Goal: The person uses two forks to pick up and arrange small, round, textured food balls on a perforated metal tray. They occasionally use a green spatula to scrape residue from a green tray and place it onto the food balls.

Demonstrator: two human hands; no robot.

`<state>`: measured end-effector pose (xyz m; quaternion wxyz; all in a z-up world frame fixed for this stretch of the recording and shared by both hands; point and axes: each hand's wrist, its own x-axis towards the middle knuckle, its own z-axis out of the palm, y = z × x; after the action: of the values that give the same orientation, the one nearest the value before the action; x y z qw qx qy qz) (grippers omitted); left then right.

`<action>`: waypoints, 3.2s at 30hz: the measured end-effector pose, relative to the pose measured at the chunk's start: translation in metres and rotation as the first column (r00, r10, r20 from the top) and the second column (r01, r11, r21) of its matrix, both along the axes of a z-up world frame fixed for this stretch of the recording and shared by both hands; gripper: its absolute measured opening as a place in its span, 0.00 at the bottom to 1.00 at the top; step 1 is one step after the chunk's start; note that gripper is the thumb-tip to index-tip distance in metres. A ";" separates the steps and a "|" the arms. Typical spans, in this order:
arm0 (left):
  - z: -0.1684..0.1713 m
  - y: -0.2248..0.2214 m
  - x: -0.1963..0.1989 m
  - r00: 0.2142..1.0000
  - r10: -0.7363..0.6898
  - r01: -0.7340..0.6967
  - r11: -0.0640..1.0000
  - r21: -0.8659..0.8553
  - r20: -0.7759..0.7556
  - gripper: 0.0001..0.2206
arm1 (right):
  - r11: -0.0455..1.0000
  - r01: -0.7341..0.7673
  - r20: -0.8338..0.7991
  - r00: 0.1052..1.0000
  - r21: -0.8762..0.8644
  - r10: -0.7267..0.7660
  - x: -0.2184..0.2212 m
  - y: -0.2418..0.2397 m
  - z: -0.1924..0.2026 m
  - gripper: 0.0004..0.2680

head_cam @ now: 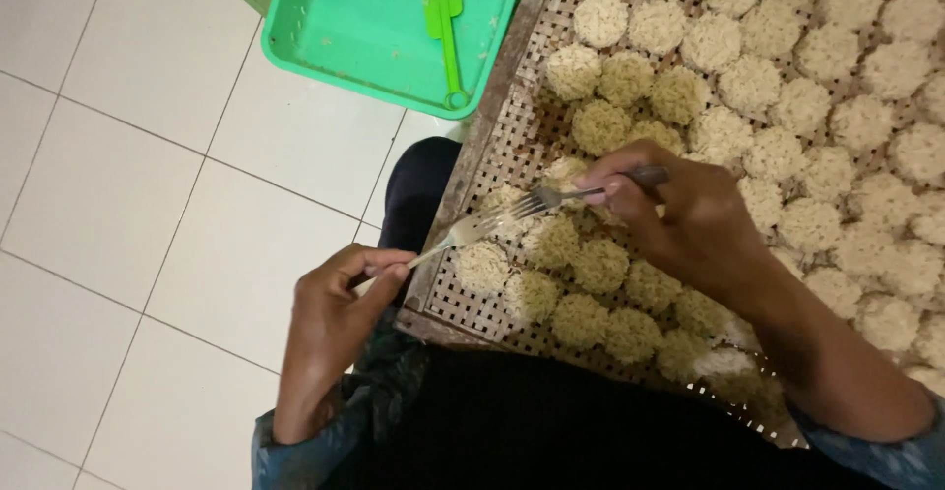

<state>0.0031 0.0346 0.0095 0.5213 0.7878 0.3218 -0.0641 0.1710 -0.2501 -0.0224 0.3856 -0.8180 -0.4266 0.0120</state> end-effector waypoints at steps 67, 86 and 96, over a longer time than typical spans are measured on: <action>-0.091 -0.092 0.375 0.735 -0.488 0.315 0.861 0.400 0.471 0.06 | 0.678 0.711 -0.004 0.690 0.188 -0.723 0.211 -0.033 -0.021 0.06; -0.120 -0.093 0.394 0.748 -0.496 0.310 0.849 0.428 0.442 0.05 | 0.756 0.618 0.051 0.766 0.215 -0.640 0.204 -0.030 -0.026 0.07; -0.103 -0.099 0.394 0.795 -0.455 0.281 0.862 0.421 0.400 0.06 | 0.743 0.643 0.117 0.736 0.186 -0.667 0.207 -0.039 -0.009 0.07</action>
<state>0.3967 -0.0646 -0.0937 0.4178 0.9037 0.0239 0.0910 0.3775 -0.2889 -0.0313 0.3792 -0.8860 -0.1431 -0.2253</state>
